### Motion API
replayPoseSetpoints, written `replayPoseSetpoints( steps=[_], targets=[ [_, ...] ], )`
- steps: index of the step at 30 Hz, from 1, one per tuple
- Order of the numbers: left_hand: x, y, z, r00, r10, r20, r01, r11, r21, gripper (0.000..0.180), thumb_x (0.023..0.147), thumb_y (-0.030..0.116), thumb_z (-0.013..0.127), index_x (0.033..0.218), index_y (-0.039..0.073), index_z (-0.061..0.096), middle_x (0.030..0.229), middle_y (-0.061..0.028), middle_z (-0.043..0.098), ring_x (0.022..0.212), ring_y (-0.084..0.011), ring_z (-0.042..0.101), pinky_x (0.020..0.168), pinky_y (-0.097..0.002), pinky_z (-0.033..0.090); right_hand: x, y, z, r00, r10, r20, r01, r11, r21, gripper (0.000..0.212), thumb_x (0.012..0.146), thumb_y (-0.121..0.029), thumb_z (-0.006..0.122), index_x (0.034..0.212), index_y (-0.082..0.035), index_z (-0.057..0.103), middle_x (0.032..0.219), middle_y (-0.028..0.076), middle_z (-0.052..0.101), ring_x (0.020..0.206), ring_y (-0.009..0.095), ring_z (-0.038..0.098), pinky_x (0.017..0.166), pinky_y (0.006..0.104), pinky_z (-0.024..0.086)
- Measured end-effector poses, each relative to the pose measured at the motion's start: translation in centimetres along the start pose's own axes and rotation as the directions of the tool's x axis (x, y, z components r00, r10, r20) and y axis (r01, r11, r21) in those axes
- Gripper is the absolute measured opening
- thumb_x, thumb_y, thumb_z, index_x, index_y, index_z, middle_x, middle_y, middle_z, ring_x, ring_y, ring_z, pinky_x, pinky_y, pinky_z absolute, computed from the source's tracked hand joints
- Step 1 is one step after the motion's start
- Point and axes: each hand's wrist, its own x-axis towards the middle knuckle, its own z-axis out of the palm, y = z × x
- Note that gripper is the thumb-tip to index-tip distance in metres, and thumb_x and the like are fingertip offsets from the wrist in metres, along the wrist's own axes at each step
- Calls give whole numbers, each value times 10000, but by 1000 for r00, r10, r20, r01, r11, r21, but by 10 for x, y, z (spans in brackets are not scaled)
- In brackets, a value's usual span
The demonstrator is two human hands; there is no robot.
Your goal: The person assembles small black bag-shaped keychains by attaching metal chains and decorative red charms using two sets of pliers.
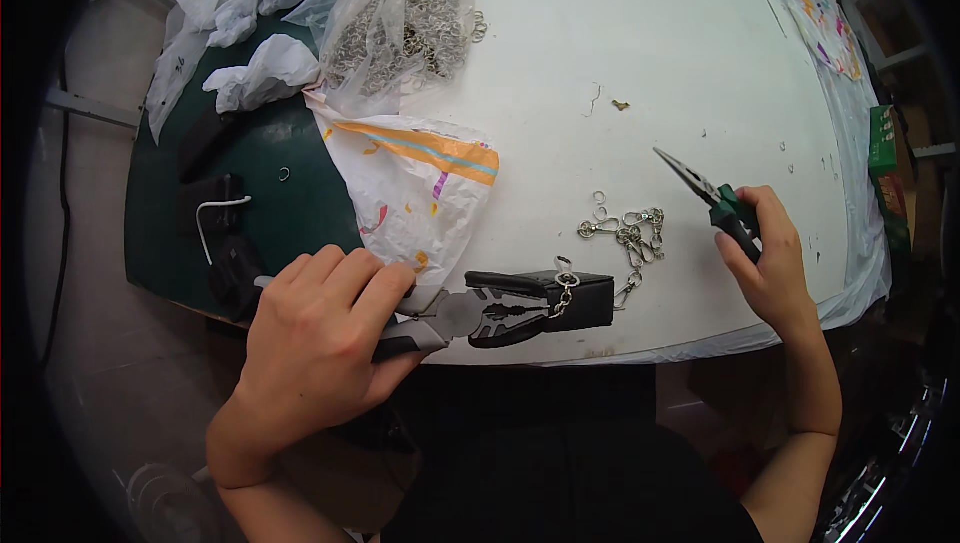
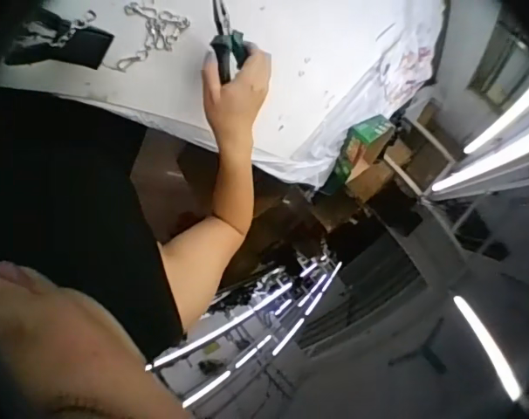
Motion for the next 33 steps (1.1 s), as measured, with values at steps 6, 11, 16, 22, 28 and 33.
replayPoseSetpoints(
  steps=[6,11,16,22,28,33],
  targets=[
    [-4,-3,-1,999,-35,-37,35,999,-13,455,614,302,875,904,40,642,790,-63,605,700,-259,575,614,-378,454,-4,-62,-4,873,-485,-49,483,874,-54,677,594,-190,882,1149,-12,537,1021,141,565,784,267,571,655,362,480],
    [-6,-5,-1,998,-35,-51,32,998,-50,439,612,282,876,893,36,645,791,-65,617,692,-258,580,613,-375,457,-2,-70,-7,833,-554,-17,541,819,-190,680,569,-189,877,1139,-17,548,1016,140,553,755,266,561,624,363,462],
    [-11,-6,-1,997,-25,-75,22,999,-46,436,601,252,868,903,31,644,812,-70,633,696,-258,587,615,-373,460,-4,-78,-10,847,-531,9,525,835,-164,646,570,-227,882,1100,-3,587,952,125,585,688,263,570,574,356,465],
    [-13,-11,5,981,73,-179,-59,995,80,573,463,178,841,985,60,639,856,-47,585,717,-235,560,642,-361,456,-6,-77,-8,903,-413,118,403,910,94,546,649,-207,864,1074,20,609,890,140,633,716,285,638,598,354,512],
    [-14,-15,9,956,156,-249,-126,983,134,615,440,172,811,1016,32,647,897,-78,583,720,-246,554,615,-372,446,-7,-77,-13,915,-328,237,274,933,234,546,680,-216,862,1085,45,605,882,159,640,723,297,654,629,351,529],
    [-12,-8,5,953,135,-270,-102,986,134,516,454,103,779,938,9,630,866,-102,604,716,-273,573,612,-385,453,-8,-76,-10,915,-365,174,326,920,217,550,670,-205,865,1091,40,609,883,154,640,720,287,648,621,354,525]
  ],
)
